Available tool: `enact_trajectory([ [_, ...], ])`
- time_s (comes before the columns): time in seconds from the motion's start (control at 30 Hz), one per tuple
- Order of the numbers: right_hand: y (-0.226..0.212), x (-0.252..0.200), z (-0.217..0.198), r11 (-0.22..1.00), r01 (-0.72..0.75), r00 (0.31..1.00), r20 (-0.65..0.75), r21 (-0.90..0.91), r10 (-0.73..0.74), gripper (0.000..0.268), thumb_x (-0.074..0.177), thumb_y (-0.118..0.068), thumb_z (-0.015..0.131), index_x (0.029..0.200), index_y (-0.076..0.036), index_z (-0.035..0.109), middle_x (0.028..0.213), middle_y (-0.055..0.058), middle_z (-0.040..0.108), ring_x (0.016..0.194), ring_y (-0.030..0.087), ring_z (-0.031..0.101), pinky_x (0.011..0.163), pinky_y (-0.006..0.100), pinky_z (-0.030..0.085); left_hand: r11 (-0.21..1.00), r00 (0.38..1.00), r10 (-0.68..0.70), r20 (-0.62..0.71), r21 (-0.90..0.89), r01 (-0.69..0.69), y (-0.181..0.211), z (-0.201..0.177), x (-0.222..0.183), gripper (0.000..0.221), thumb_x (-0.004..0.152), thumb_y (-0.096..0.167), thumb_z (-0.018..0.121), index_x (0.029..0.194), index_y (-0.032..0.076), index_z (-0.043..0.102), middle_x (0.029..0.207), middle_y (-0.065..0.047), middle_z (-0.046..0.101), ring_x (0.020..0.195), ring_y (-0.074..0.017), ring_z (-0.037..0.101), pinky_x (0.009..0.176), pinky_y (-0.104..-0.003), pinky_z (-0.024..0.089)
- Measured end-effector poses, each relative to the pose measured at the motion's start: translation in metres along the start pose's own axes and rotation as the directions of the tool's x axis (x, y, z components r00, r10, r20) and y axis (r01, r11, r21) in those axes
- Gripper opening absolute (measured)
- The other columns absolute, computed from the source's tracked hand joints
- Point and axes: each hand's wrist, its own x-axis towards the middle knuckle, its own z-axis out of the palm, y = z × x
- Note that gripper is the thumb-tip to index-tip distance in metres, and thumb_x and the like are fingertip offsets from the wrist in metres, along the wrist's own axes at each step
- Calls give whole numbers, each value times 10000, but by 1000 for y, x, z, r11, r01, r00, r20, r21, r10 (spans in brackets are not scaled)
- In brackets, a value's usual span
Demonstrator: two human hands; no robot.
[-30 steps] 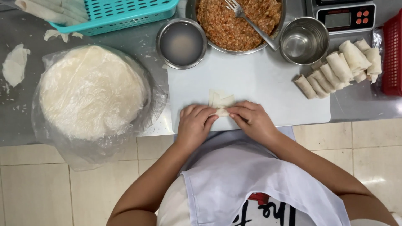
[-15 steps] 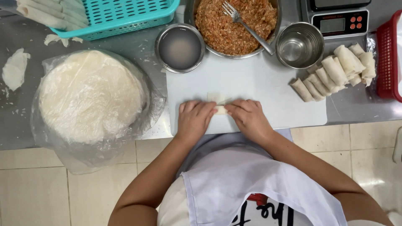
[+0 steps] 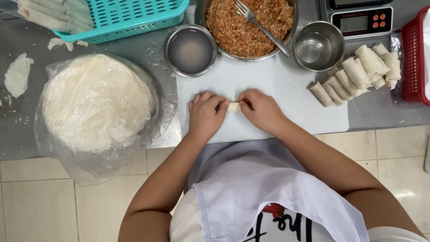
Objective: The person is preparing rolled food items by placing filling on a thin wrapper and rolling it up into a cylinder.
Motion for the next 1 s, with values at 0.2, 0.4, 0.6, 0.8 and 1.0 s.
enact_trajectory([
  [0.2,11,-8,13,980,201,954,-227,-1,-196,98,985,-154,661,1081,-141,675,1002,78,636,971,382,699,842,491,536,992,989,116,-88,-36,-119,-2,8,-5,145,1010,268,663,1074,189,765,1039,15,667,1079,-213,591,948,-420,346],
  [0.4,26,-30,28,824,364,824,-264,-434,-502,282,996,-316,695,1247,-189,671,1129,7,615,1043,203,605,938,387,375,901,897,411,-163,219,-373,-14,13,-22,245,1013,260,672,1233,163,718,1156,-14,694,1161,-196,605,1016,-472,313],
  [0.6,13,-23,17,901,273,917,-190,-337,-349,269,1018,-300,662,1263,-189,662,1097,-20,629,1032,194,624,901,390,394,915,924,368,-109,218,-339,-19,21,-17,306,1062,313,595,1302,148,690,1128,-42,685,1135,-202,611,984,-472,318],
  [0.8,11,-11,10,938,206,950,-173,-278,-260,236,1073,-335,575,1187,-166,695,1041,-19,647,1003,207,648,882,408,409,974,985,174,18,144,-175,-9,11,-3,373,1113,367,458,1291,149,702,1124,-37,651,1161,-220,549,1003,-499,276],
  [1.0,19,-2,12,937,213,932,-231,-279,-280,294,1107,-380,527,1269,-210,705,1142,-8,584,1061,227,593,892,407,396,981,986,169,-13,101,-167,-8,10,4,296,1083,303,549,1274,160,724,1159,-21,644,1204,-213,530,1014,-500,261],
])
